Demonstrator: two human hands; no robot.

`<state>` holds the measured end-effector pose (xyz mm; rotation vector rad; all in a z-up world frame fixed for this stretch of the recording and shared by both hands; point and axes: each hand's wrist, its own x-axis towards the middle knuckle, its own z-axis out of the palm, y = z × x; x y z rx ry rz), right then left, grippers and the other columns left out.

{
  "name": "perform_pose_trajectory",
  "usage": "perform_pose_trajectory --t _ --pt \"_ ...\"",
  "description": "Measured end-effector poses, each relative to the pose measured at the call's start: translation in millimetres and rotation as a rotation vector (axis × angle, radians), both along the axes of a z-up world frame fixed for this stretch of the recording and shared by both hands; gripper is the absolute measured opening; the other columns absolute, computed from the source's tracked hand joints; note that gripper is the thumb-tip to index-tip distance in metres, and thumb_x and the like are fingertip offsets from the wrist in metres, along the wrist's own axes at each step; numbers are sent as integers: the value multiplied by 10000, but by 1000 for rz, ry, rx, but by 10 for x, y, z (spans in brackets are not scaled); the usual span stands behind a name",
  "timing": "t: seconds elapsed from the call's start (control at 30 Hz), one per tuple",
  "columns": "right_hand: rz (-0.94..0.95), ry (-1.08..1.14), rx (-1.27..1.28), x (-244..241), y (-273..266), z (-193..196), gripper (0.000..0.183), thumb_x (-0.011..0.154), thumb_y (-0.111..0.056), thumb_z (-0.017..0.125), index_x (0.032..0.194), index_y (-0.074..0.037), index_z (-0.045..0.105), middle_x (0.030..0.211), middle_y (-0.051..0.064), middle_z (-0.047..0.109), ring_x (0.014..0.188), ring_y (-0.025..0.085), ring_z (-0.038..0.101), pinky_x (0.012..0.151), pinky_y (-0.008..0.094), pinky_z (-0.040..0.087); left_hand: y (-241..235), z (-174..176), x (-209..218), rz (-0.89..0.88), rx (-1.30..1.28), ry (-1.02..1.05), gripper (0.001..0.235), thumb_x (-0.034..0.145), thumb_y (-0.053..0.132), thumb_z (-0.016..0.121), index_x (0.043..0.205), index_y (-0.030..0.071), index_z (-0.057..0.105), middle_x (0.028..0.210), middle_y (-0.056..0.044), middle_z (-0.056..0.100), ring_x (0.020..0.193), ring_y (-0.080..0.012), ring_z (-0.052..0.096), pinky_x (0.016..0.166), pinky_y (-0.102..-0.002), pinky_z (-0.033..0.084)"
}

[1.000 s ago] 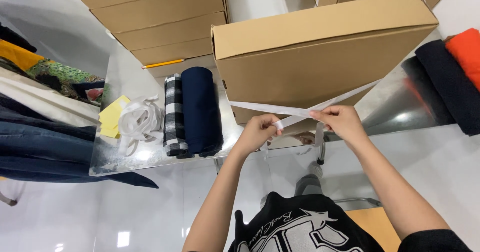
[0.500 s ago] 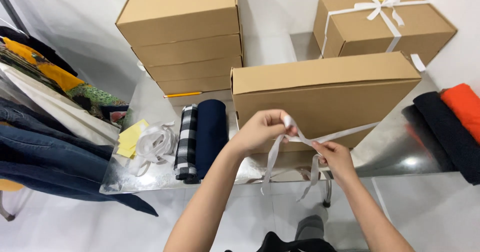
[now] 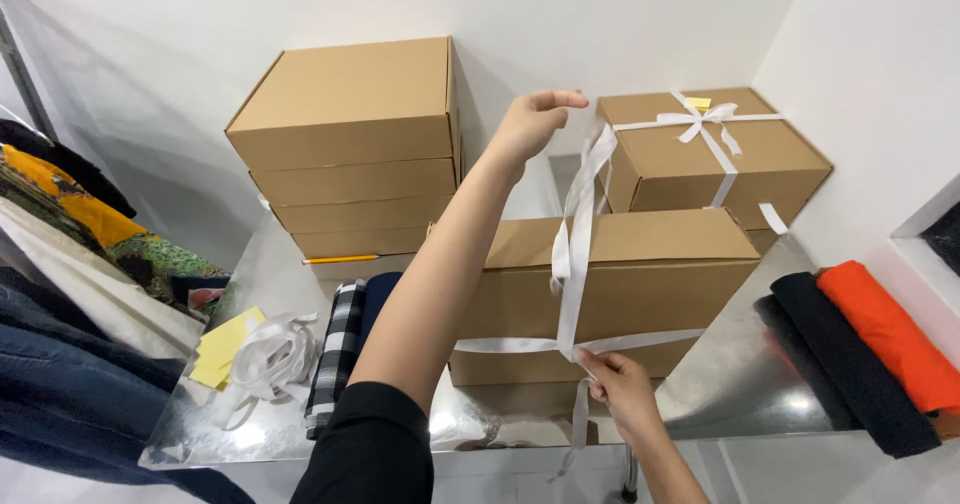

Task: The person places two pink folded items wrapped in plastic into a cardboard box, closes the lid, and then wraps a white ribbon around the box. They tie the ribbon into a neat bow on top of the package.

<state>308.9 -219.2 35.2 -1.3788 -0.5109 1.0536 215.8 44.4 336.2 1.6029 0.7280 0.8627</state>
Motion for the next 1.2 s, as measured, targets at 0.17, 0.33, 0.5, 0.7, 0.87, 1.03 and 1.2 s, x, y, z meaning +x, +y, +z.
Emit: perform_pose_trajectory --t 0.17,0.33,0.5,0.7,0.87,1.03,1.2 --pt "-6 51 -69 -94 -87 356 275 940 -194 829 867 59 751 694 28 396 596 143 294 569 301 248 -9 -200 -65 54 122 254 555 857 111 479 1302 310 746 1728 -85 370 1465 -79 462 845 -283 473" --pt "1 81 -77 -26 -67 215 270 958 -194 821 838 26 721 686 20 419 579 129 339 556 299 270 -844 59 -570 -18 194 333 497 868 158 466 1290 190 726 1390 61 723 899 -97 760 651 -257 584" --pt "-35 23 41 -107 -99 292 233 954 -135 842 864 30 705 644 -2 407 519 89 440 472 200 337 -1650 -222 -1094 -669 150 898 418 945 376 626 1114 34 797 812 -144 813 548 -230 722 578 -337 592" --pt "-66 39 66 -246 -190 531 219 965 -132 826 859 9 697 625 -3 387 533 70 415 475 183 325 -1721 -1156 -988 -412 55 724 586 1008 232 652 1509 -32 502 927 -212 790 592 -258 764 501 -356 655" --pt "-65 49 73 -156 -145 131 229 965 -172 834 865 -11 705 610 -13 379 512 61 405 477 182 323 -1690 -1227 -939 -312 -76 418 351 938 110 763 1233 -67 697 997 -236 784 753 -236 784 512 -301 668" --pt "-56 75 75 -143 -120 -28 188 1005 -113 771 864 -11 699 644 -23 342 539 70 367 512 200 321 -1745 -954 -924 -351 4 371 176 891 111 800 1023 -5 794 869 -174 791 754 -187 757 519 -261 681" --pt "-36 69 108 -164 -57 -148 137 985 -43 729 867 2 677 667 -22 331 552 67 386 506 193 316 -1726 -985 -850 -366 114 451 147 867 141 776 971 43 810 718 -99 766 539 -141 669 446 -229 610"
